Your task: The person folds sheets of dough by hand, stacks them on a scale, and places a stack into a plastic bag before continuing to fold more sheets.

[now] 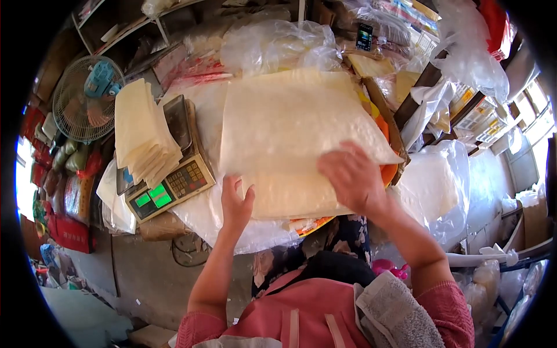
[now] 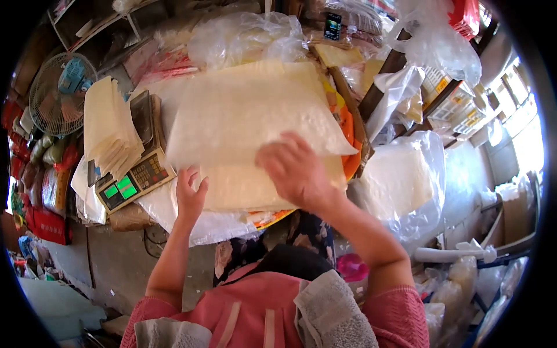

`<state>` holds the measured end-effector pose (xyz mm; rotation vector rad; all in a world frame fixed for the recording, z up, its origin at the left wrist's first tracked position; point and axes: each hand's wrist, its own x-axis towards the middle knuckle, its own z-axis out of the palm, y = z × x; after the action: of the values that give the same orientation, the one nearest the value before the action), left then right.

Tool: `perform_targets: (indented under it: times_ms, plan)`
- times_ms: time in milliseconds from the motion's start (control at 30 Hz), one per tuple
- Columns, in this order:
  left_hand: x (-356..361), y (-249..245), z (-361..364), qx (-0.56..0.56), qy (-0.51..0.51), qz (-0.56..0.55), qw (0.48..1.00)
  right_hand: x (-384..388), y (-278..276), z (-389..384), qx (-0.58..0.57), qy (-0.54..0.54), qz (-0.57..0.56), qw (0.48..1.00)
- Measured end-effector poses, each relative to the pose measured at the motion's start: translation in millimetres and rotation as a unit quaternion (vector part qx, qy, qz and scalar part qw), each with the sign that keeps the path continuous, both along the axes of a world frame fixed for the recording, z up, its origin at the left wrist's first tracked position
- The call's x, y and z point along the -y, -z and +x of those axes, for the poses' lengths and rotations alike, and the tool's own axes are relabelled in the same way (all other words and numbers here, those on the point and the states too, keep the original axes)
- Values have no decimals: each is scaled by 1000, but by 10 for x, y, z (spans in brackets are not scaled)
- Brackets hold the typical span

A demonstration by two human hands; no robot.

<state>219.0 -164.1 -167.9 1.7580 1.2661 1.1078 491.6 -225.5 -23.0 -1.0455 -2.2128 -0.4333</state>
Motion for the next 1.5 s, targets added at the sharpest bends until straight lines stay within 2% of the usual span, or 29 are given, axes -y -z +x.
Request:
perform_targets:
  times_ms: [100,200,233,300,333,367,433,467,500,533,567,600,633,667,767,900,1000,1100,1167,1200,1233,1267,1300,1333,1400,1467,1500]
  plan:
    - [90,-295,258,83,-68,163,981,236,373,45,-5,-8,-89,996]
    - [109,-236,105,-108,66,238,963,408,569,204,-1,-6,-175,985]
    - [42,-202,0,-166,171,282,929,487,510,215,-14,-11,-207,978]
    - [252,-247,-42,-73,170,34,982,595,214,206,-31,-35,-240,970]
    - [332,-318,-55,-26,164,-92,982,641,-41,168,-33,-12,-247,968]
    - [340,-353,-56,51,146,-112,982,676,-302,114,-35,11,-255,966]
    - [323,-411,-50,202,107,-149,962,633,-464,197,-28,77,-285,955]
    - [268,-456,-42,214,97,-158,959,486,-397,355,1,93,-293,952]
    - [166,-517,-28,225,86,-166,956,278,-414,431,-26,128,-330,935]
    - [58,-581,0,237,75,-174,953,14,-428,471,-22,158,-319,934]
    - [-39,-647,83,152,28,-133,979,-279,-399,504,-20,183,-320,930]
    - [-117,-666,201,137,-20,-77,987,-584,-301,515,-10,219,-334,917]
    - [-218,-638,274,2,-77,97,992,-890,-149,529,-1,255,-346,903]
    - [-309,-580,339,-132,-131,267,946,-1198,61,573,18,239,-338,910]
    - [-329,-373,516,-357,55,282,889,-1900,793,660,30,225,-333,915]
    - [-220,51,670,-396,137,226,879,-2221,1417,592,120,278,-276,912]
    - [-249,247,668,-413,145,218,872,-2182,1554,602,150,283,-154,935]
    - [-289,326,627,-410,157,249,863,-1826,1247,487,89,247,58,963]
    - [-346,304,617,-430,161,263,848,-1380,1024,380,-15,190,-160,969]
    - [-376,269,615,-432,168,243,852,-1067,699,247,-87,173,-333,923]
    - [-401,221,618,-434,176,223,855,-767,483,129,-156,152,-494,842]
    - [-407,169,625,-435,185,202,857,-598,820,246,-282,-31,-634,719]
    - [-400,83,639,-431,191,168,866,-356,791,208,-322,-69,-737,590]
    - [-389,-41,657,-425,196,136,873,-139,827,192,-410,-53,-761,500]
    - [-283,-243,700,-425,208,88,877,-39,1068,285,-657,3,-677,332]
    - [-110,-365,764,-438,219,53,870,-107,1051,408,-768,11,-524,368]
    - [-30,-368,780,-419,213,85,878,-167,1013,449,-814,14,-440,378]
